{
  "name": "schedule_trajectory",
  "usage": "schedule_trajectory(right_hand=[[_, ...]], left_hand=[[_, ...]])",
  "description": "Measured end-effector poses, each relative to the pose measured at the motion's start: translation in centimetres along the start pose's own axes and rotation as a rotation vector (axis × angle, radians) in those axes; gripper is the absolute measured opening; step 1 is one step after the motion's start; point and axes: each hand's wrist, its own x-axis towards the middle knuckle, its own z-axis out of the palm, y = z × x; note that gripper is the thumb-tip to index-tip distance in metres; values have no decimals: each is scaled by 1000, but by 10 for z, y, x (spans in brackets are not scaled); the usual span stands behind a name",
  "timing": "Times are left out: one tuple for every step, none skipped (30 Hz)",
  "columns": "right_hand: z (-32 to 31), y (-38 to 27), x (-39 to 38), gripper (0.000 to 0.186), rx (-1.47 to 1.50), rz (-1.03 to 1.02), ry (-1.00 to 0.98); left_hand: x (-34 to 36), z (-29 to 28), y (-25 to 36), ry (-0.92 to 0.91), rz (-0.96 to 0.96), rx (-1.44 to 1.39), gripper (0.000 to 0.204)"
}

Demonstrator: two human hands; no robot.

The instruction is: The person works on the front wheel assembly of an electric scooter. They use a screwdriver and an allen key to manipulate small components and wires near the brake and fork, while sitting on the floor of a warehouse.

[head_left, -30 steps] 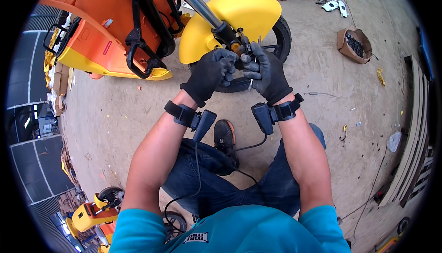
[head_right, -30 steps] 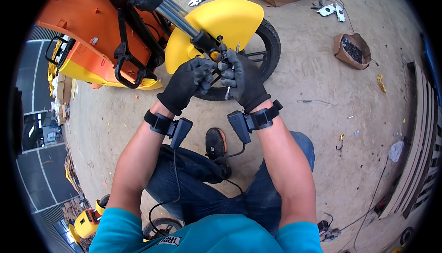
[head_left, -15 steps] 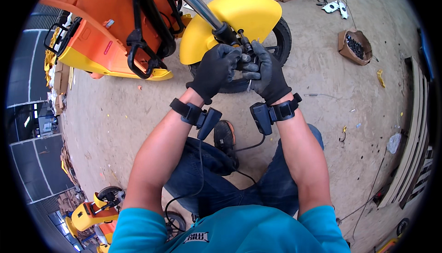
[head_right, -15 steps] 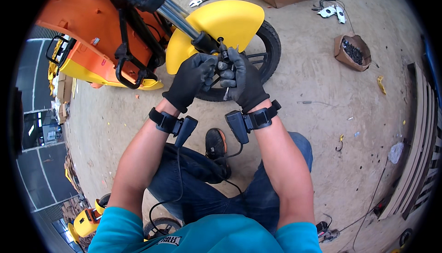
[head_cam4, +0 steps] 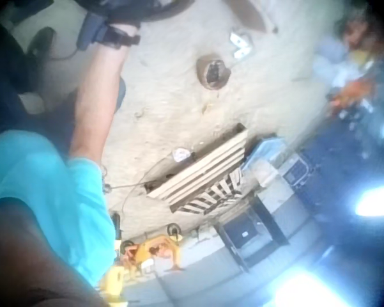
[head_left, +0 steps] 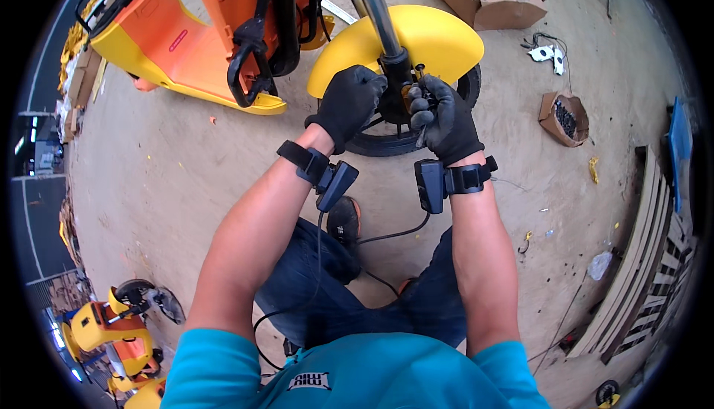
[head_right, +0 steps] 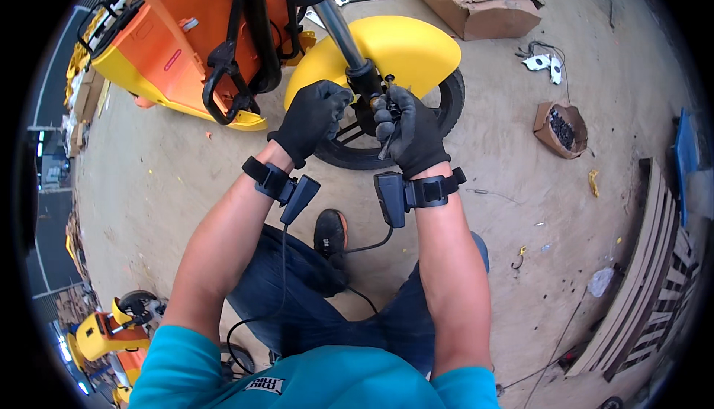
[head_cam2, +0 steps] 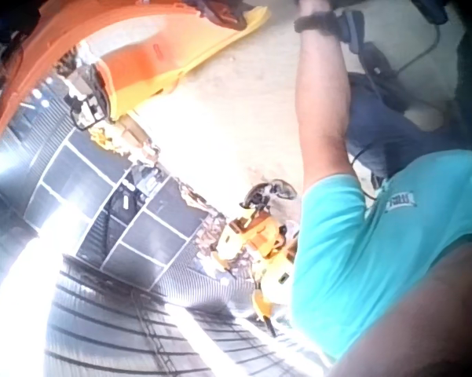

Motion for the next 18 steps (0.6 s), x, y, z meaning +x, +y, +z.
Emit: schedule_trajectory(right_hand=[[4, 1, 1, 16, -28, -58, 47], [7, 1, 2, 16, -51, -39, 35], [9, 1, 1, 17, -214, -122, 122], [11, 3, 2, 17, -371, -234, 222], [11, 4, 2, 17, -395, -204, 209], [11, 7, 3, 17, -498, -268, 271], [11, 9, 4, 17, -589, -348, 298], [9, 10, 6, 20, -628, -371, 346], [8, 11, 9, 20, -651, -352, 371], [7, 12, 12, 21, -842, -532, 386], [6, 13, 14, 23, -1010, -701, 426], [5, 13, 15, 26, -1225, -781, 494], [3, 12, 15, 26, -1266, -808, 442], [3, 10, 14, 26, -1489, -870, 459], [2, 8, 12, 26, -1711, -935, 493], [4, 8, 12, 25, -1656, -929, 525], [5, 7, 9, 25, -1672, -941, 497], [6, 3, 6, 24, -1247, -641, 423]], left_hand=[[1, -2, -1, -2, -10, -7, 12], [1, -4, -2, -10, 6, -39, 13], [1, -5, -3, 4, -21, -28, 13], [1, -7, -5, 11, -18, -20, 12], [2, -9, -7, 14, 33, -38, 12], [3, -10, -8, 26, -12, -26, 12], [3, -13, -9, 25, 314, 133, 12], [3, -14, -10, 25, 474, 214, 12], [3, -15, -10, 38, 636, 292, 12], [3, -15, -9, 32, 330, 150, 12], [2, -15, -8, 22, 50, -10, 13], [0, -15, -7, 28, 14, -1, 13], [-1, -16, -6, 25, 13, 14, 13], [-1, -17, -5, 24, 37, 24, 13], [-1, -17, -4, 25, 10, 22, 13], [-1, -18, -3, 30, 69, 77, 14], [-1, -18, -4, 34, 154, 127, 14], [0, -17, -5, 31, 131, 134, 14]])
